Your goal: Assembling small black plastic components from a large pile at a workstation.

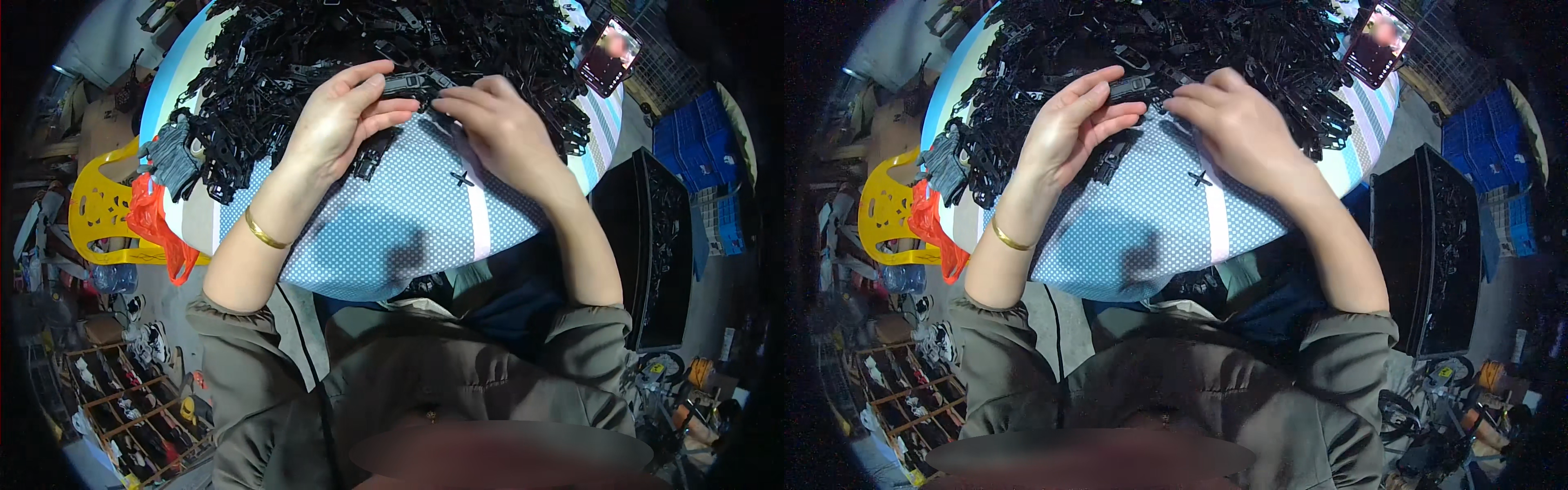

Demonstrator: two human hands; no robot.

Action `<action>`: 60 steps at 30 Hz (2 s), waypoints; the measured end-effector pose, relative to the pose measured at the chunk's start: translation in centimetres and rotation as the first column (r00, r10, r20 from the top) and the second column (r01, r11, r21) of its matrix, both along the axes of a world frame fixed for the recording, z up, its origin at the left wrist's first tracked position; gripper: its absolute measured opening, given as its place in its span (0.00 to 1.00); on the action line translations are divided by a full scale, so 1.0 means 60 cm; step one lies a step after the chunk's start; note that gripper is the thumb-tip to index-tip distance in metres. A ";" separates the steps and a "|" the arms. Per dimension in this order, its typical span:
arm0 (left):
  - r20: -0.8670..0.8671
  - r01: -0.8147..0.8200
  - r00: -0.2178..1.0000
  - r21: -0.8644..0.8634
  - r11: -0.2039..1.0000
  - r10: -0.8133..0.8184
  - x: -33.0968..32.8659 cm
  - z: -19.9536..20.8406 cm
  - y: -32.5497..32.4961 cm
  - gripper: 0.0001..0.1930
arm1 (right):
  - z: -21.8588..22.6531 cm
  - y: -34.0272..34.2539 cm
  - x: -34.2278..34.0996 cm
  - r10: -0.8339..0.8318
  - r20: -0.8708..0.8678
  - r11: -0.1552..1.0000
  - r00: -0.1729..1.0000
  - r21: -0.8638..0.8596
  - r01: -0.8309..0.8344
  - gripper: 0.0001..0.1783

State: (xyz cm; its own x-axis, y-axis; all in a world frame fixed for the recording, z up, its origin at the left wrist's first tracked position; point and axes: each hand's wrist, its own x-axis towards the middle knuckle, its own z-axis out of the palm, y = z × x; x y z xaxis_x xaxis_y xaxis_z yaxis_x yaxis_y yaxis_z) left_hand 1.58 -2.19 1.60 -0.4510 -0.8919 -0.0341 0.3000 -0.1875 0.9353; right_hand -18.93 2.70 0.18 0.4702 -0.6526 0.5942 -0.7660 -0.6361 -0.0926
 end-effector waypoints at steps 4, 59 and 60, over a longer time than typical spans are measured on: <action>0.065 0.008 0.998 -0.033 0.999 -0.006 -0.002 0.002 0.004 0.20 | -0.012 -0.011 0.013 -0.092 -0.174 0.995 0.980 -0.065 0.081 0.21; 0.267 0.261 0.947 -0.312 0.913 -0.179 -0.012 0.000 0.037 0.22 | 0.012 0.023 0.000 -0.329 0.688 0.663 0.647 0.656 -0.361 0.17; 0.267 0.264 0.946 -0.315 0.912 -0.182 -0.014 -0.001 0.036 0.22 | 0.008 0.023 -0.001 -0.308 0.722 0.674 0.619 0.625 -0.394 0.16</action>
